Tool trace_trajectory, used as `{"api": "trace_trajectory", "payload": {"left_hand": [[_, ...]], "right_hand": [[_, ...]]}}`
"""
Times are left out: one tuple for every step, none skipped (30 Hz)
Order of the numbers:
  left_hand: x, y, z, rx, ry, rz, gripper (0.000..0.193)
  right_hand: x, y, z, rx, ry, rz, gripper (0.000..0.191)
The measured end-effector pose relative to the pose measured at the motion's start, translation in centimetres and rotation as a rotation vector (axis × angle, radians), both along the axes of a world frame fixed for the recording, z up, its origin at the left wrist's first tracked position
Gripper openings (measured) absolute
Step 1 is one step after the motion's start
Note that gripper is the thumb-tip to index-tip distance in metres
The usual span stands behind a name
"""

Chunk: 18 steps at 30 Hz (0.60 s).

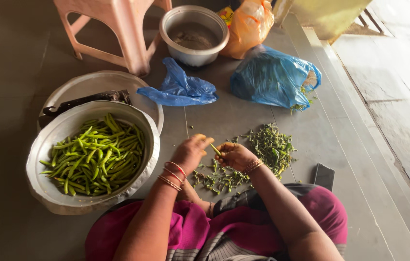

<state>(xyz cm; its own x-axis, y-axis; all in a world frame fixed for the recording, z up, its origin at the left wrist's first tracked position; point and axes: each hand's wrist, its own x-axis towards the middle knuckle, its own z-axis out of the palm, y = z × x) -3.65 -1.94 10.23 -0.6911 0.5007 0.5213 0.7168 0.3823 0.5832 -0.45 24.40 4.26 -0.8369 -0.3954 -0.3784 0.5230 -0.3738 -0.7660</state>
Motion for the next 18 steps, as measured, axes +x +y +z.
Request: {"api": "trace_trajectory", "payload": {"left_hand": [[0.3,0.4,0.0,-0.020,0.053,-0.017,0.050],[0.5,0.7,0.0,-0.004,0.047,-0.016,0.047],[0.6,0.9,0.0,0.011,0.041,-0.018,0.045],[0.6,1.0,-0.1,0.025,0.034,-0.022,0.042],[0.6,1.1,-0.2,0.010,-0.014,-0.019,0.032],[0.6,1.1,-0.3,-0.006,-0.062,-0.017,0.022],[0.5,1.1,-0.4,-0.023,-0.110,-0.015,0.012],[0.4,1.0,-0.5,-0.009,-0.116,-0.002,0.010],[0.3,1.0,-0.6,0.006,-0.122,0.011,0.009],[0.3,0.9,-0.7,0.021,-0.127,0.025,0.009],[0.2,0.9,-0.8,0.006,-0.135,0.040,0.009],[0.2,0.8,-0.8,-0.008,-0.145,0.055,0.009],[0.1,0.7,-0.8,-0.022,-0.155,0.070,0.010],[0.2,0.7,-0.8,-0.026,-0.153,0.076,0.010],[0.2,0.7,-0.8,-0.029,-0.152,0.082,0.009],[0.2,0.7,-0.8,-0.031,-0.151,0.089,0.009],[0.2,0.7,-0.8,-0.029,-0.147,0.090,0.009],[0.2,0.8,-0.8,-0.027,-0.144,0.091,0.009]], "right_hand": [[-0.1,0.0,-0.2,-0.047,0.003,0.011,0.020],[-0.1,0.0,-0.4,-0.095,0.006,0.021,0.019],[-0.1,0.0,-0.6,-0.143,0.008,0.028,0.018],[-0.1,-0.1,-0.8,-0.166,0.024,0.035,0.016],[-0.1,-0.2,-0.8,-0.188,0.038,0.041,0.015],[0.0,-0.3,-0.8,-0.211,0.053,0.045,0.014],[0.1,-0.5,-0.7,-0.196,0.041,0.048,0.015],[0.2,-0.7,-0.4,-0.182,0.029,0.052,0.016],[0.3,-0.9,-0.1,-0.167,0.017,0.055,0.018],[0.4,-1.0,0.4,-0.133,0.002,0.066,0.020],[0.5,-1.2,0.8,-0.099,-0.013,0.076,0.022],[0.6,-1.3,1.3,-0.064,-0.029,0.086,0.023],[0.6,-1.5,1.7,-0.043,-0.032,0.076,0.022],[0.7,-1.6,2.0,-0.022,-0.033,0.067,0.020],[0.7,-1.7,2.3,0.000,-0.034,0.059,0.018],[0.7,-1.8,2.6,0.022,-0.031,0.063,0.018],[0.7,-1.8,2.7,0.044,-0.028,0.067,0.017],[0.7,-1.8,2.8,0.067,-0.026,0.072,0.017]]}}
